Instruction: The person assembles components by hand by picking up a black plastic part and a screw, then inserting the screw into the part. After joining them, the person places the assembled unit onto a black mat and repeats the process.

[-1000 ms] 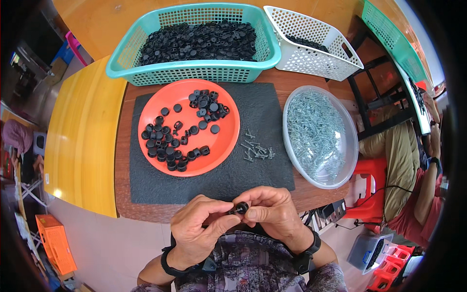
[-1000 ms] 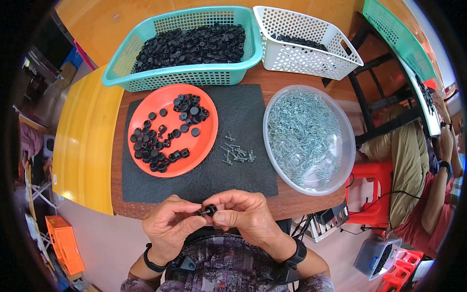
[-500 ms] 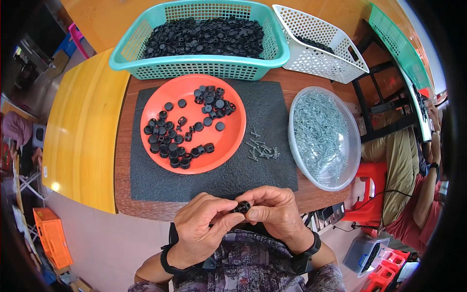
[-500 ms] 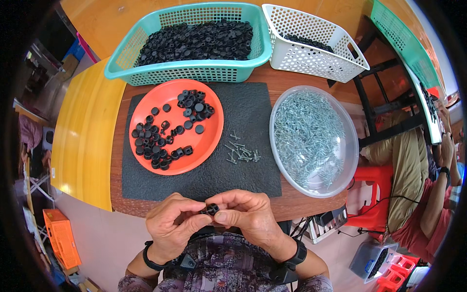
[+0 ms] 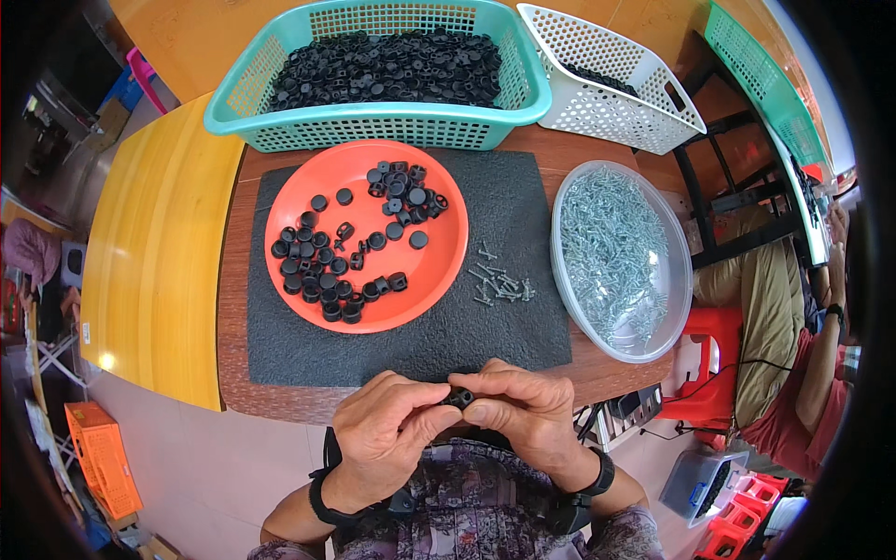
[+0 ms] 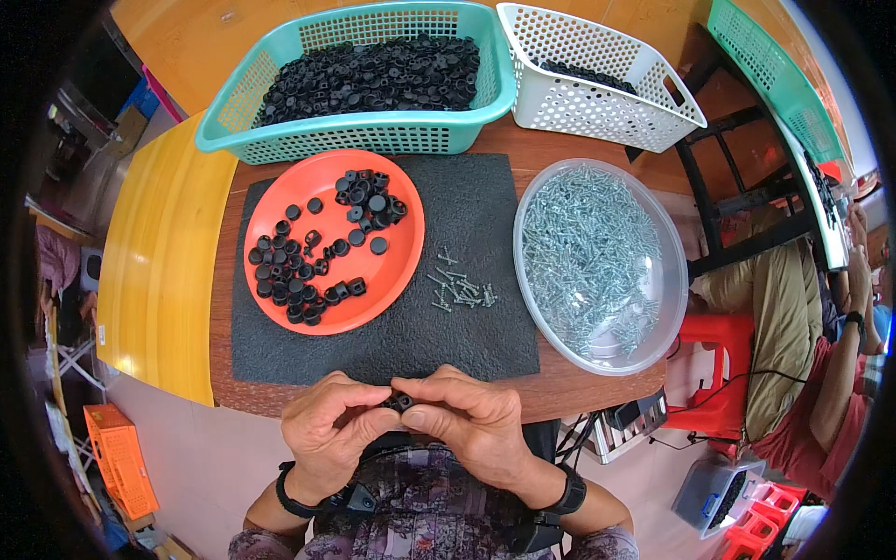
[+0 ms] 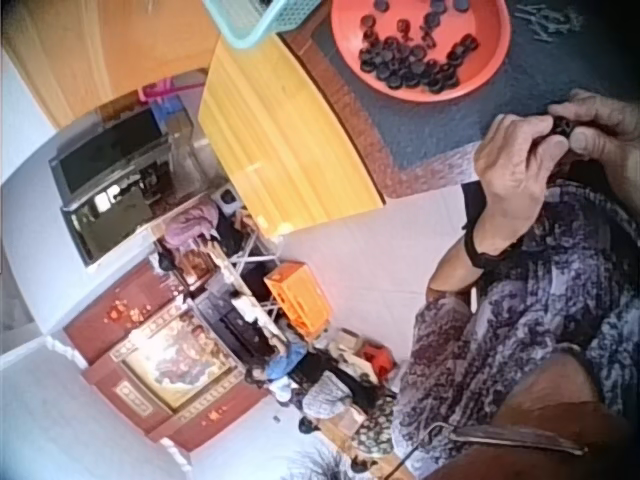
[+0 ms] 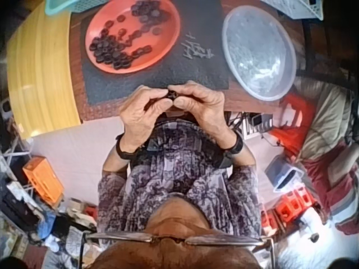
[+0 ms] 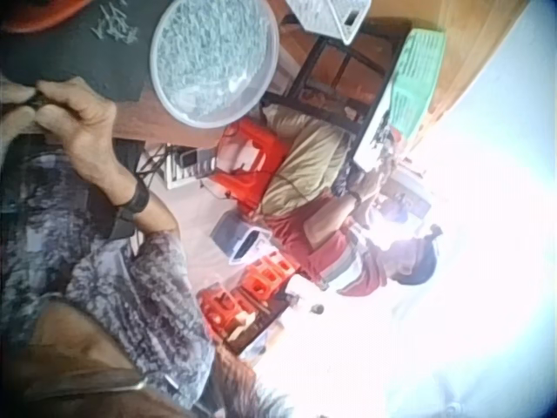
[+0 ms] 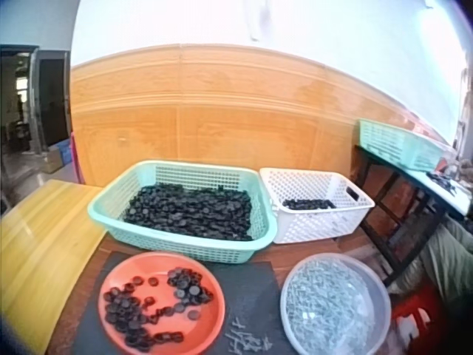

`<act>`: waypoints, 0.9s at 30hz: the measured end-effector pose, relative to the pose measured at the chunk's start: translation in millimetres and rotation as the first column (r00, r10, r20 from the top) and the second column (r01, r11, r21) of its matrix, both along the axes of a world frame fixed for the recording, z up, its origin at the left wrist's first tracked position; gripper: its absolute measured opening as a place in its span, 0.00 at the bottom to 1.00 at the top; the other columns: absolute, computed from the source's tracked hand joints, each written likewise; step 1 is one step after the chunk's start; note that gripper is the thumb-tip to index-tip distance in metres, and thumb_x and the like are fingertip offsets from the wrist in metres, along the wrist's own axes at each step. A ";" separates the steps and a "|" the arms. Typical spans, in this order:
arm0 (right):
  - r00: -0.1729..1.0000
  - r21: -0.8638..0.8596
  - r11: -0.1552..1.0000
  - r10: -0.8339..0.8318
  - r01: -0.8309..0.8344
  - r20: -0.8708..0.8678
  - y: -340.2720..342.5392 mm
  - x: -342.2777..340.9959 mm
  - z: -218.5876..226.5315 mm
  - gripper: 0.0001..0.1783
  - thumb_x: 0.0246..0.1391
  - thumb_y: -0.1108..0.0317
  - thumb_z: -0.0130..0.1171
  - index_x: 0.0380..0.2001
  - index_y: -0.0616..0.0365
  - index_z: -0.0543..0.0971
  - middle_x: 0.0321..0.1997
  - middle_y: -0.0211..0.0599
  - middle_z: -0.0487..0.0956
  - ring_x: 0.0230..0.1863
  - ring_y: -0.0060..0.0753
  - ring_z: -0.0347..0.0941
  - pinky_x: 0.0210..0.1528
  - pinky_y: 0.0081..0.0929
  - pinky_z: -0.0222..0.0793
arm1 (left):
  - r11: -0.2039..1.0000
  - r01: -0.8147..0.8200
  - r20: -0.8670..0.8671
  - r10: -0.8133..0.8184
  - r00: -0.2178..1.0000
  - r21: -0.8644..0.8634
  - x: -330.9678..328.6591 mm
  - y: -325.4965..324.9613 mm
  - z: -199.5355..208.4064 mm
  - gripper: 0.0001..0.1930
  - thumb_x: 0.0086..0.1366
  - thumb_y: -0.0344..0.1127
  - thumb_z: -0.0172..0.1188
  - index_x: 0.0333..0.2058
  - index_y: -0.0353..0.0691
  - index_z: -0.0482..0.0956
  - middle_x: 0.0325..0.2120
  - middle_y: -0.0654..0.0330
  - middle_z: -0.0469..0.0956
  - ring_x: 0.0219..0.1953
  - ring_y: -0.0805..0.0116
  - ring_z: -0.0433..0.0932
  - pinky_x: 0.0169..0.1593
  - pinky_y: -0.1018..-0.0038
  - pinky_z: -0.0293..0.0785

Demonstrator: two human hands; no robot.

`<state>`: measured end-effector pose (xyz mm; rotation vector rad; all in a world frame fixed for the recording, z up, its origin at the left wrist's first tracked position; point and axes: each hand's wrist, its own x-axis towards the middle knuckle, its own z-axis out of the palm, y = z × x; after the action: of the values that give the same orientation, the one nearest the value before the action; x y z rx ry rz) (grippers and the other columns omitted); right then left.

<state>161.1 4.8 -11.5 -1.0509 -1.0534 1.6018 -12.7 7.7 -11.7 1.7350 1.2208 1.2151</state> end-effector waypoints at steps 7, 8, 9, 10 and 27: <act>0.975 0.297 0.955 -0.067 0.000 0.213 -0.2 1.1 -3.7 0.16 0.48 0.78 0.63 0.43 0.65 0.80 0.27 0.34 0.76 0.28 0.22 0.69 0.29 0.18 0.65 | 0.992 -0.003 0.134 0.020 0.991 -0.130 4.4 -5.3 -8.3 0.12 0.51 0.30 0.70 0.33 0.33 0.80 0.22 0.60 0.77 0.21 0.75 0.71 0.23 0.80 0.65; 0.969 0.338 0.941 -0.074 -0.011 0.235 -0.3 0.9 -4.7 0.17 0.48 0.78 0.63 0.44 0.64 0.79 0.25 0.33 0.75 0.28 0.25 0.69 0.29 0.21 0.65 | 0.992 -0.002 0.130 0.019 0.991 -0.129 4.8 -6.2 -7.9 0.12 0.51 0.30 0.70 0.33 0.33 0.80 0.22 0.60 0.77 0.21 0.75 0.71 0.23 0.80 0.65; 0.970 0.339 0.941 -0.075 -0.008 0.232 -0.6 0.9 -5.0 0.17 0.48 0.78 0.63 0.44 0.64 0.79 0.25 0.33 0.75 0.28 0.25 0.69 0.29 0.21 0.65 | 0.989 -0.003 0.169 0.029 0.985 -0.151 5.4 -7.1 -7.4 0.12 0.51 0.30 0.70 0.34 0.33 0.80 0.23 0.59 0.77 0.22 0.75 0.72 0.24 0.80 0.65; 0.969 0.311 0.950 -0.063 -0.015 0.239 -0.9 1.0 -5.2 0.17 0.48 0.79 0.63 0.44 0.64 0.79 0.26 0.33 0.76 0.28 0.23 0.69 0.29 0.20 0.66 | 0.985 -0.003 0.208 0.040 0.977 -0.173 5.7 -7.9 -6.8 0.12 0.52 0.29 0.69 0.35 0.33 0.80 0.24 0.59 0.77 0.23 0.75 0.73 0.25 0.81 0.66; 0.995 0.023 0.995 -0.093 0.093 -0.019 -4.4 -1.4 -11.0 0.14 0.46 0.79 0.64 0.40 0.65 0.81 0.36 0.37 0.79 0.36 0.22 0.72 0.40 0.17 0.69 | 0.998 -0.001 -0.010 0.000 1.000 -0.067 7.8 -6.6 -3.0 0.12 0.53 0.26 0.67 0.36 0.33 0.78 0.27 0.58 0.77 0.27 0.71 0.75 0.29 0.79 0.69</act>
<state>159.7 0.4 -22.5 -1.0525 -0.9954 1.5175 -4.8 1.1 -14.7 1.6943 1.2538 1.1535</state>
